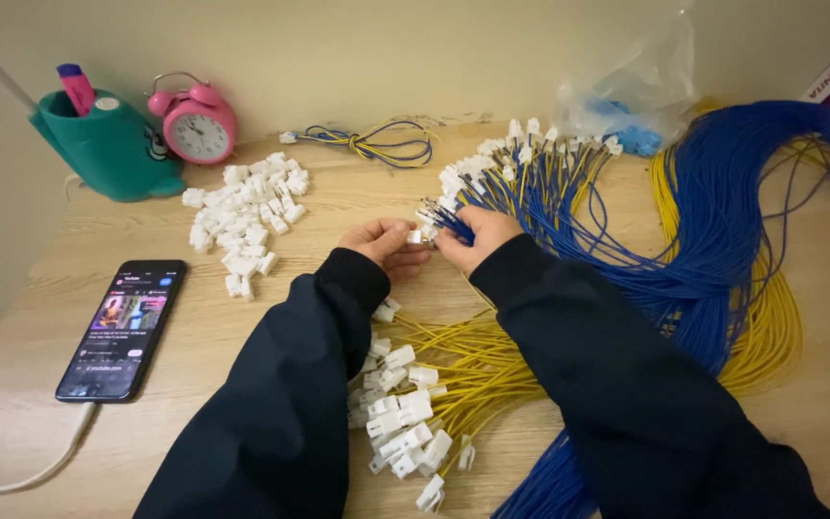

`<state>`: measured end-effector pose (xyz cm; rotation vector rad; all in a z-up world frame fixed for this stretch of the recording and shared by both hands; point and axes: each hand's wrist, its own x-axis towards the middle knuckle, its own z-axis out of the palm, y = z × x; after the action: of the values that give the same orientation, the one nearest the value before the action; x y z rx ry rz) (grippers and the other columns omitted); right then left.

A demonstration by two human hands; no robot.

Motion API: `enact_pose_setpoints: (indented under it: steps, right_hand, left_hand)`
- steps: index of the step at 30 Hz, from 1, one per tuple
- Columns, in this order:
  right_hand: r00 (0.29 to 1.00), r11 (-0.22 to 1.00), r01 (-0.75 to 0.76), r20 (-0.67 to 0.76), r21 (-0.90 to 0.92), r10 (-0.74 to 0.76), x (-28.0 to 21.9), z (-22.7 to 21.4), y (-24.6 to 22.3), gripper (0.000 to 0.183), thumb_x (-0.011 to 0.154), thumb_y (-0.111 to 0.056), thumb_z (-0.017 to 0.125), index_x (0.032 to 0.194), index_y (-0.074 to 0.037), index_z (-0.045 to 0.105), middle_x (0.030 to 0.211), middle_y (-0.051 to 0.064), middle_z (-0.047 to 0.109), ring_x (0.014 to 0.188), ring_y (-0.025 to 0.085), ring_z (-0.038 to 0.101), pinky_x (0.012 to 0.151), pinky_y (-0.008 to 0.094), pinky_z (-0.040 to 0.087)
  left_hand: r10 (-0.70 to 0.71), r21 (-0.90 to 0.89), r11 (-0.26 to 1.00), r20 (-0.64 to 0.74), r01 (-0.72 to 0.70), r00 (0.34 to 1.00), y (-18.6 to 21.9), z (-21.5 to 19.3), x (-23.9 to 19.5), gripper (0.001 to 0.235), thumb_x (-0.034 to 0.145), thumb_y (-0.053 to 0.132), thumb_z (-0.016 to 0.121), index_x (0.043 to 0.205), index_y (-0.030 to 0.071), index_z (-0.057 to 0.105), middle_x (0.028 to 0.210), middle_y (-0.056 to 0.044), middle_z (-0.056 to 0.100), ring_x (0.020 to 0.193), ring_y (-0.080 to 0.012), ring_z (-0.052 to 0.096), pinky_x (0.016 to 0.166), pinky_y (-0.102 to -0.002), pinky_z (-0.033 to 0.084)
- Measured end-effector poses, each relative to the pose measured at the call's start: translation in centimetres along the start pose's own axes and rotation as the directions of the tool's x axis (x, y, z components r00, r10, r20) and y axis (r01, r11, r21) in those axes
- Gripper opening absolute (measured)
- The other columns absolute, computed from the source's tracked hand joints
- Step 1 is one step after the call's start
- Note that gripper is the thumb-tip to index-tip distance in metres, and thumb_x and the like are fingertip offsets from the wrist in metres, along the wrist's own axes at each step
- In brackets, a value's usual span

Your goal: The person assembles wire harnesses by inserting the ends of blue and yellow wires into white plastic connectors. They handle the wires and connectors by hand, repeatedly picking up a connector and a wire, then joining them together on a wooden table.

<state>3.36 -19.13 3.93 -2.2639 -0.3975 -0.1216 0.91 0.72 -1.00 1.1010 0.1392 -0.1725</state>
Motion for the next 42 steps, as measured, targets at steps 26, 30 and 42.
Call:
enact_pose_setpoints:
  steps: [26,30,42]
  right_hand:
    - [0.98,0.971,0.198,-0.011,-0.131,-0.201,0.0,1.9,1.4,0.03,0.081,-0.042,0.073,0.089,-0.014,0.068,0.072,0.013,0.067,0.073,0.031,0.067,0.061,0.038,0.05]
    - [0.977,0.972,0.212,0.007,-0.098,-0.212,0.5,2.0,1.9,0.028,0.08,-0.05,0.074,0.089,-0.023,0.071,0.075,0.005,0.07,0.077,0.026,0.069,0.064,0.033,0.051]
    - [0.934,0.923,0.156,0.252,0.352,-0.254,-2.7,-4.9,-4.7,0.011,0.088,-0.025,0.074,0.083,-0.016,0.071,0.058,0.001,0.066,0.042,0.01,0.059,0.048,0.017,0.049]
  left_hand:
    - [0.045,0.062,0.997,-0.029,-0.043,0.999,-1.5,0.2,0.6,0.027,0.089,0.023,0.073,0.098,0.004,0.057,0.088,-0.024,0.07,0.082,-0.0294,0.074,0.068,-0.037,0.064]
    - [0.063,0.085,0.995,-0.057,-0.058,0.996,0.1,1.3,-1.1,0.026,0.087,0.023,0.075,0.096,0.006,0.059,0.084,-0.021,0.071,0.077,-0.0276,0.075,0.066,-0.036,0.065]
    - [0.21,0.465,0.877,-0.15,-0.119,0.966,1.0,1.0,-0.9,0.019,0.085,0.025,0.077,0.097,0.013,0.068,0.084,-0.012,0.073,0.069,-0.0156,0.072,0.056,-0.024,0.061]
